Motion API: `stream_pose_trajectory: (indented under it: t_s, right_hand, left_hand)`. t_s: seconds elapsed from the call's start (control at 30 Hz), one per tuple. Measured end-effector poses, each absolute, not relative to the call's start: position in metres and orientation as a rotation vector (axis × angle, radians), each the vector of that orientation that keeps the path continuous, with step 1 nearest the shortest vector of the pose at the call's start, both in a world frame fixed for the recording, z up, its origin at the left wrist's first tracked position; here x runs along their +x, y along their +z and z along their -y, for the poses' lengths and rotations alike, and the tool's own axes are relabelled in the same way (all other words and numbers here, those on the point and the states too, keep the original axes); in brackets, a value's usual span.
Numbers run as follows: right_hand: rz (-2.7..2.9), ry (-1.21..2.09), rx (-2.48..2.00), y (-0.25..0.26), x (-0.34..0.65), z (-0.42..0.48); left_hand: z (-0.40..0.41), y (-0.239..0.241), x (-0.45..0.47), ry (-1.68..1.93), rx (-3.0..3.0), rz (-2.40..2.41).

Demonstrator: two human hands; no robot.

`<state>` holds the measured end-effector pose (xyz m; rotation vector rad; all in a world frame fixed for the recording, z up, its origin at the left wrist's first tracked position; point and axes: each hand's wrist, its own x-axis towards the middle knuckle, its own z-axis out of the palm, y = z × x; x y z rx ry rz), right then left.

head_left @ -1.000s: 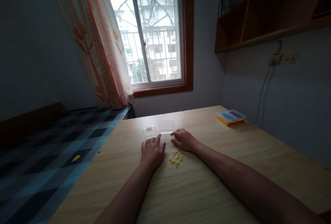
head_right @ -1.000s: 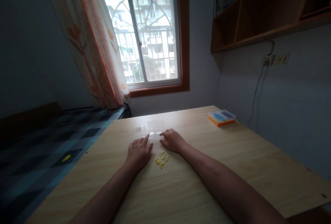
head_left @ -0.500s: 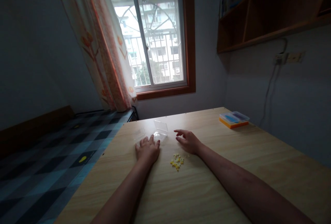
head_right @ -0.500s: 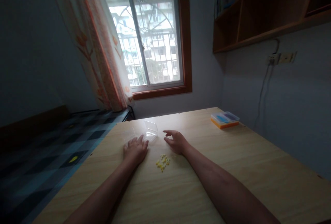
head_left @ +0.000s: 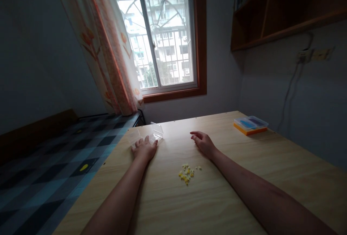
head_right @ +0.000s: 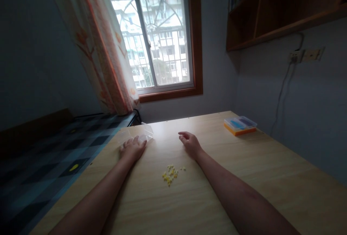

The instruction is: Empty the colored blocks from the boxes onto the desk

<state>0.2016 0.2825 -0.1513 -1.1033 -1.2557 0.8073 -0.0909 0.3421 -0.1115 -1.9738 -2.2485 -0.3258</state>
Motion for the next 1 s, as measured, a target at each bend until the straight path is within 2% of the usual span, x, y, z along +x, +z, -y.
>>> stream_pose_trajectory:
  t_s: [0.23, 0.6, 1.0]
  right_hand:
    - [1.114, 0.943, -1.089, -0.147, 0.201, -0.279]
    - [1.097, 0.973, -1.048, -0.143, 0.2, -0.278]
    - [1.161, 0.945, -1.065, -0.15, 0.2, -0.285]
  left_hand:
    - [-0.379, -0.109, -0.107, -0.345, -1.928, 2.297]
    - [-0.418, -0.101, -0.118, -0.354, -1.885, 2.339]
    - [-0.405, -0.103, -0.113, -0.43, -1.91, 2.053]
